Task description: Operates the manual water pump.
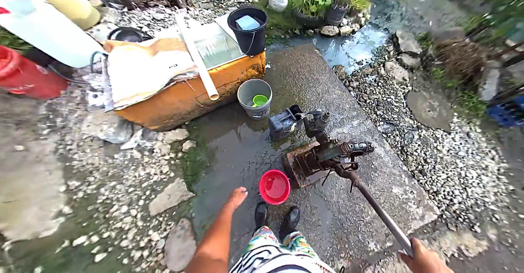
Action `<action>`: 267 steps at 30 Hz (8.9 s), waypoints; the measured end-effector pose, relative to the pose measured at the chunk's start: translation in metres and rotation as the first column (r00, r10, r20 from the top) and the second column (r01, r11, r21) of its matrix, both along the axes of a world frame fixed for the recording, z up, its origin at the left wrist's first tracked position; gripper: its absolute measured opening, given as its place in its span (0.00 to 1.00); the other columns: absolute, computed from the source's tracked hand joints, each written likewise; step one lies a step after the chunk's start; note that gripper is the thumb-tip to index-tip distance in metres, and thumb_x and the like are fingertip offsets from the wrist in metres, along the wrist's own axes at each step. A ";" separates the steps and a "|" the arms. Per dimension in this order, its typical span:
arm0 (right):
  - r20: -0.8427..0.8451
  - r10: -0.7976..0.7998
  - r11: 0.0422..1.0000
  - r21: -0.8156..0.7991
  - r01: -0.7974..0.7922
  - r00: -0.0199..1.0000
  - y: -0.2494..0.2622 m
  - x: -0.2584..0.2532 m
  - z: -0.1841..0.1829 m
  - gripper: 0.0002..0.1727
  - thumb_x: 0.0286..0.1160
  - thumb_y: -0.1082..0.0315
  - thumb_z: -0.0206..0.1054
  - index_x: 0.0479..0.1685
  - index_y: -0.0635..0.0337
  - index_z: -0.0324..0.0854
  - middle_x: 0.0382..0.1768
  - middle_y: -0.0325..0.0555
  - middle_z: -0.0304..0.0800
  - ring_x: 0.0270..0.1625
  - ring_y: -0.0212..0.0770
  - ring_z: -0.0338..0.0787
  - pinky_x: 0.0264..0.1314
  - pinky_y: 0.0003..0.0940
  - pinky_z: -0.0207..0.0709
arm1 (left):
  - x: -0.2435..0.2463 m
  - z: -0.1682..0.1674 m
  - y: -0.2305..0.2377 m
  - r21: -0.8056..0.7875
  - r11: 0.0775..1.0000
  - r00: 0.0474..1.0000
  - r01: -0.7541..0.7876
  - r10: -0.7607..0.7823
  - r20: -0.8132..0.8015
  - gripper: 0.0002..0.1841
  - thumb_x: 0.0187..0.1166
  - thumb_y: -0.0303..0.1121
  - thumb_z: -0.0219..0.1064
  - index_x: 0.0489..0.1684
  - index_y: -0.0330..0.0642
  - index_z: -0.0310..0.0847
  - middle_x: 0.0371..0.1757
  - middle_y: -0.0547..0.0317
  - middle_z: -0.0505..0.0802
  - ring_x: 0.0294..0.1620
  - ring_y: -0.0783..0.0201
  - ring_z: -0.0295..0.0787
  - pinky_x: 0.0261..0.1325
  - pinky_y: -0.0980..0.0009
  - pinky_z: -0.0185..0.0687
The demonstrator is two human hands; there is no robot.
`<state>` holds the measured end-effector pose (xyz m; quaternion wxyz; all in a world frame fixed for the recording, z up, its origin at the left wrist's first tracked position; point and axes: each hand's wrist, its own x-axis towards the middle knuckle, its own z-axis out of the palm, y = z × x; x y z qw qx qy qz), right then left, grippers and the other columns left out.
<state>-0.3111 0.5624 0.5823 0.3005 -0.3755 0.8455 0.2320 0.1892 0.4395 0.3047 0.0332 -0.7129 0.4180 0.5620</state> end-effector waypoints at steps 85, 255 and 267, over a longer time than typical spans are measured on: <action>0.071 -0.238 0.971 -0.007 0.239 0.969 0.041 -0.054 -0.167 0.23 0.71 0.66 0.72 0.66 0.60 0.84 0.58 0.66 0.91 0.65 0.66 0.89 0.63 0.69 0.78 | -0.036 0.035 0.039 0.165 0.967 0.974 0.196 -0.211 0.084 0.22 0.92 0.33 0.56 0.82 0.34 0.71 0.78 0.36 0.82 0.79 0.45 0.78 0.84 0.51 0.68; 0.032 -0.081 0.993 0.090 0.078 0.996 -0.002 -0.001 -0.014 0.28 0.81 0.56 0.70 0.73 0.66 0.74 0.61 0.68 0.88 0.68 0.67 0.87 0.68 0.66 0.77 | -0.034 0.009 0.041 0.182 0.963 0.980 0.197 -0.201 0.002 0.22 0.93 0.33 0.56 0.82 0.35 0.71 0.76 0.37 0.83 0.73 0.45 0.83 0.76 0.51 0.75; 0.097 -0.103 0.992 -0.063 0.109 0.990 0.041 -0.108 -0.235 0.25 0.74 0.62 0.70 0.73 0.56 0.79 0.53 0.68 0.92 0.61 0.68 0.91 0.62 0.68 0.79 | -0.032 0.033 0.054 0.236 0.958 0.972 0.160 -0.194 0.129 0.21 0.93 0.34 0.57 0.81 0.35 0.72 0.75 0.36 0.84 0.74 0.45 0.83 0.78 0.51 0.74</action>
